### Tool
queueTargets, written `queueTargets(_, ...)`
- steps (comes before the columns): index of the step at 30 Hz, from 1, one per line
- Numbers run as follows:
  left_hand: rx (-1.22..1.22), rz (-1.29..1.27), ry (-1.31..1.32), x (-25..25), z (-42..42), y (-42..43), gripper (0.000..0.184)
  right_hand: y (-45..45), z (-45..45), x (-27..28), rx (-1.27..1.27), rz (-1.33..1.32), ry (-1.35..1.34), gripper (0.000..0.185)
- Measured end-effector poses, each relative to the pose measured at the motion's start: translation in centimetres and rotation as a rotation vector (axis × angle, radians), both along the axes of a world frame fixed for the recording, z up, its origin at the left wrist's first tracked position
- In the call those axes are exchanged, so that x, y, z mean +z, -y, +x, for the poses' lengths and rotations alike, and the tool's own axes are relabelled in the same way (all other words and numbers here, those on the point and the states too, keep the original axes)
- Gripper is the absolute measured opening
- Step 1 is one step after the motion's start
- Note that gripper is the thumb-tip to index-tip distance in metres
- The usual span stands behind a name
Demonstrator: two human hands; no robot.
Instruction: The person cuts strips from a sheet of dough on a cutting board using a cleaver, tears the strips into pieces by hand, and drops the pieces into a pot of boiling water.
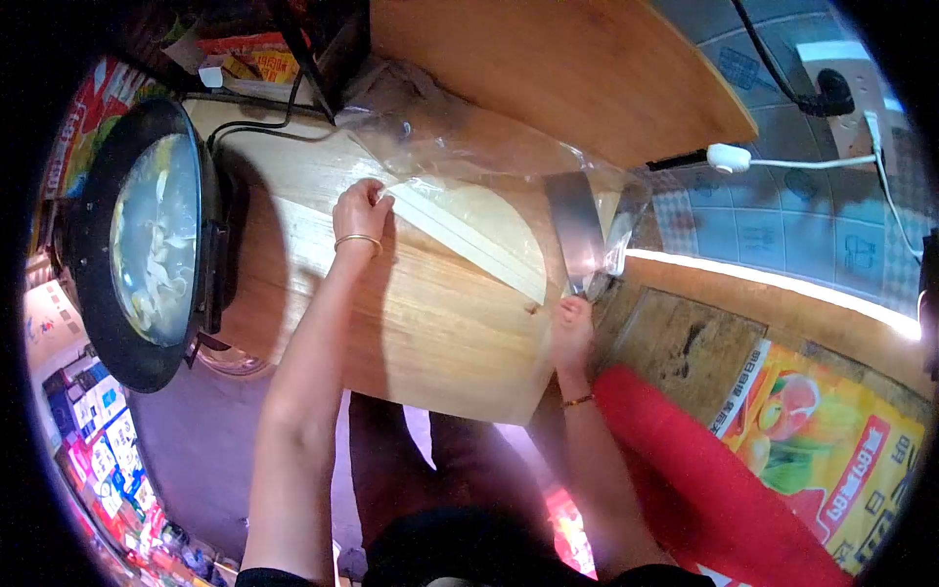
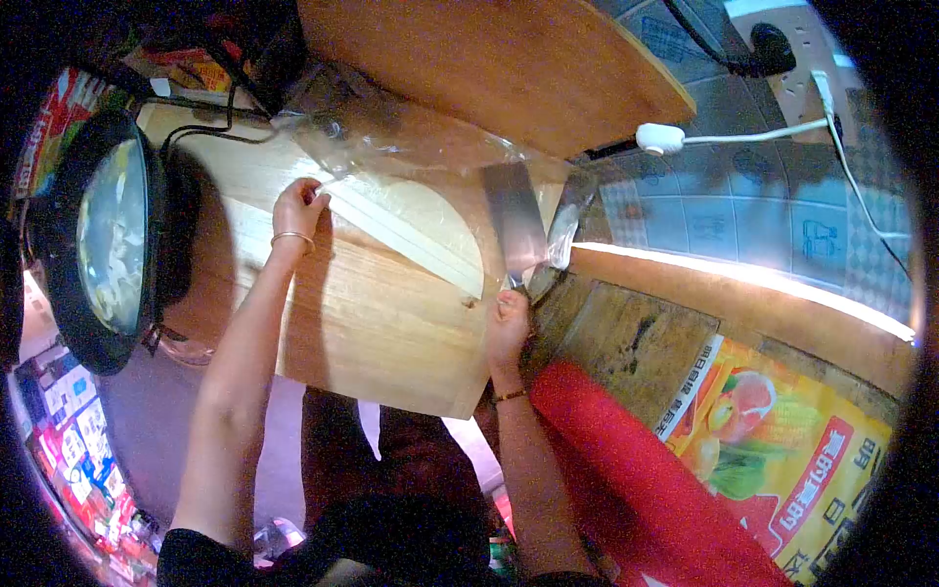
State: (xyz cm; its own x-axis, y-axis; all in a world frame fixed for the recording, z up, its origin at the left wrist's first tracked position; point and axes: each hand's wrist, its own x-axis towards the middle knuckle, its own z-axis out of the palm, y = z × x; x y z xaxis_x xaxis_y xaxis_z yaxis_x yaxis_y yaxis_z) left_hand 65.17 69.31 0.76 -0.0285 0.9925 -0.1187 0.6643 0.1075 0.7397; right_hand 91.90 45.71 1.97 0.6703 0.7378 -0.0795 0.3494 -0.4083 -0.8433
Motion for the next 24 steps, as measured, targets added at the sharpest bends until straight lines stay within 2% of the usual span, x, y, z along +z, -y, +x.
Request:
queueTargets(1,-0.006,0.005,-0.004,0.5,0.1,0.1,0.019,0.3,-0.4,-1.5,-0.006,0.005,-0.004,0.015)
queueTargets(3,-0.002,-0.127,0.097,1.5,0.3,0.6,0.017,-0.4,-1.3,-3.0,-0.144,-0.257,-0.277,0.016)
queueTargets(4,-0.054,0.082,0.071,0.7,0.1,1.1,0.016,-1.4,-1.6,-1.8,-0.134,-0.254,-0.412,0.017)
queueTargets(5,-0.049,0.047,0.113,-0.2,0.0,1.6,0.014,-1.9,-2.0,-1.5,-0.134,-0.247,-0.419,0.017)
queueTargets(7,0.022,-0.047,0.516,2.5,0.4,3.3,0.012,-2.1,-2.6,-1.2,-0.230,-0.293,-0.454,0.017)
queueTargets(9,0.011,-0.079,0.400,4.5,0.0,4.9,0.012,-1.9,-2.9,0.0,-0.188,-0.273,-0.445,0.016)
queueTargets(11,-0.022,-0.080,0.445,6.2,-1.6,6.4,0.014,-1.7,-3.4,2.5,-0.135,-0.252,-0.439,0.015)
queueTargets(13,0.151,-0.225,0.839,9.0,-3.2,8.3,0.016,-0.8,-3.8,6.1,-0.029,-0.091,-0.598,0.015)
queueTargets(16,0.258,-0.295,0.839,9.5,-7.2,10.4,0.015,0.5,-3.1,8.6,0.017,-0.198,-0.695,0.015)
queueTargets(19,0.188,-0.446,0.713,4.7,-11.9,12.2,0.018,2.3,-2.0,5.0,0.100,-0.308,-0.782,0.012)
queueTargets(21,0.074,-0.407,0.324,-1.7,-14.9,13.9,0.019,3.3,-2.3,3.0,0.142,-0.369,-0.718,0.015)
queueTargets(22,0.016,-0.403,0.097,0.1,-14.7,14.0,0.021,3.3,-2.9,2.8,0.237,-0.353,-0.189,0.018)
queueTargets(23,0.025,-0.262,0.142,-0.4,-15.1,14.4,0.023,3.1,-3.7,2.4,0.316,-0.309,0.346,0.021)
queueTargets(24,-0.017,-0.165,0.087,0.3,-15.0,14.4,0.023,1.1,-6.5,5.6,0.272,-0.322,0.292,0.021)
